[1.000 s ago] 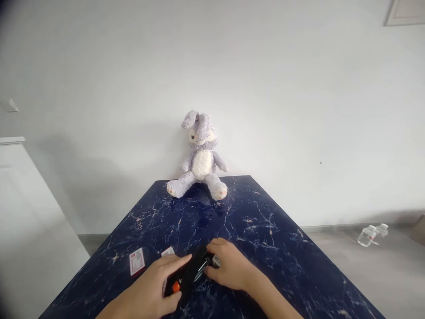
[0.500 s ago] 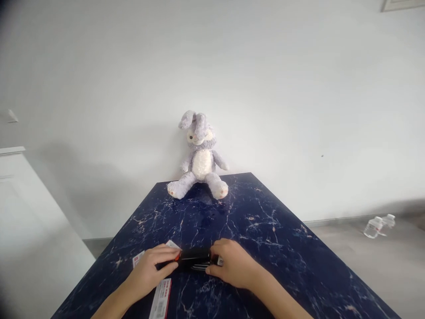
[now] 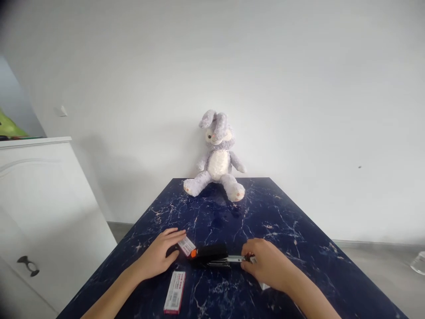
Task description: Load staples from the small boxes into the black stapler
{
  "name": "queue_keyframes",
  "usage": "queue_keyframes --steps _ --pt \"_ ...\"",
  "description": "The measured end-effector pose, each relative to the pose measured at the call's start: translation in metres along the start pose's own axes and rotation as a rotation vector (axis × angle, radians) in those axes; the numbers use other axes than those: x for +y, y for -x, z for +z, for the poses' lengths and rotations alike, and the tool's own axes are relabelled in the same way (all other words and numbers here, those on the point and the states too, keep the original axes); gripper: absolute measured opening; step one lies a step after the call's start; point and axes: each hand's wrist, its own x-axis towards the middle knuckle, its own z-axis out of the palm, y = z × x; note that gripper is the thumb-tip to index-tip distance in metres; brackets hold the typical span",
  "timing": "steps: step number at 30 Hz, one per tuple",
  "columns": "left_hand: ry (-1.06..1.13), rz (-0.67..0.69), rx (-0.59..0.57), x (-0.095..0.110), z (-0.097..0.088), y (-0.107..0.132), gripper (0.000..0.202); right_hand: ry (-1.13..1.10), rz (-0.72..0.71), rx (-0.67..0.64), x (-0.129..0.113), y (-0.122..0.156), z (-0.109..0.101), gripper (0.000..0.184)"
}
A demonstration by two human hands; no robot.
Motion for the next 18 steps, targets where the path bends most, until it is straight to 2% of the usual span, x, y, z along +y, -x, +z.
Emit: queue_keyframes --steps 4,6,9,12,14,17,18 --pt "-0.012 0.006 0.006 0.007 -0.005 -0.002 0.035 -0.011 -0.034 0.04 -0.004 0.002 0.003 0.017" --pt "0.006 -0.019 0.045 0.012 -0.011 -0.003 0.03 -0.036 -0.072 0.123 -0.006 0.002 0.003 0.031" --pt "0.092 -0.103 0.202 0.02 -0.021 -0.003 0.034 -0.042 -0.145 0.346 -0.011 0.002 0.007 0.047" --pt "0.184 -0.162 0.338 0.035 -0.022 -0.001 0.042 -0.024 -0.255 0.5 -0.024 0.004 0.019 0.042" --pt "0.211 -0.114 0.328 0.051 -0.015 0.002 0.046 -0.033 -0.34 0.499 -0.038 0.008 0.03 0.045" --pt "0.242 0.063 0.19 0.073 0.002 0.008 0.045 -0.093 -0.418 0.433 -0.063 0.014 0.045 0.058" --pt "0.263 0.103 0.155 0.078 0.008 0.011 0.042 -0.112 -0.441 0.408 -0.07 0.016 0.049 0.056"
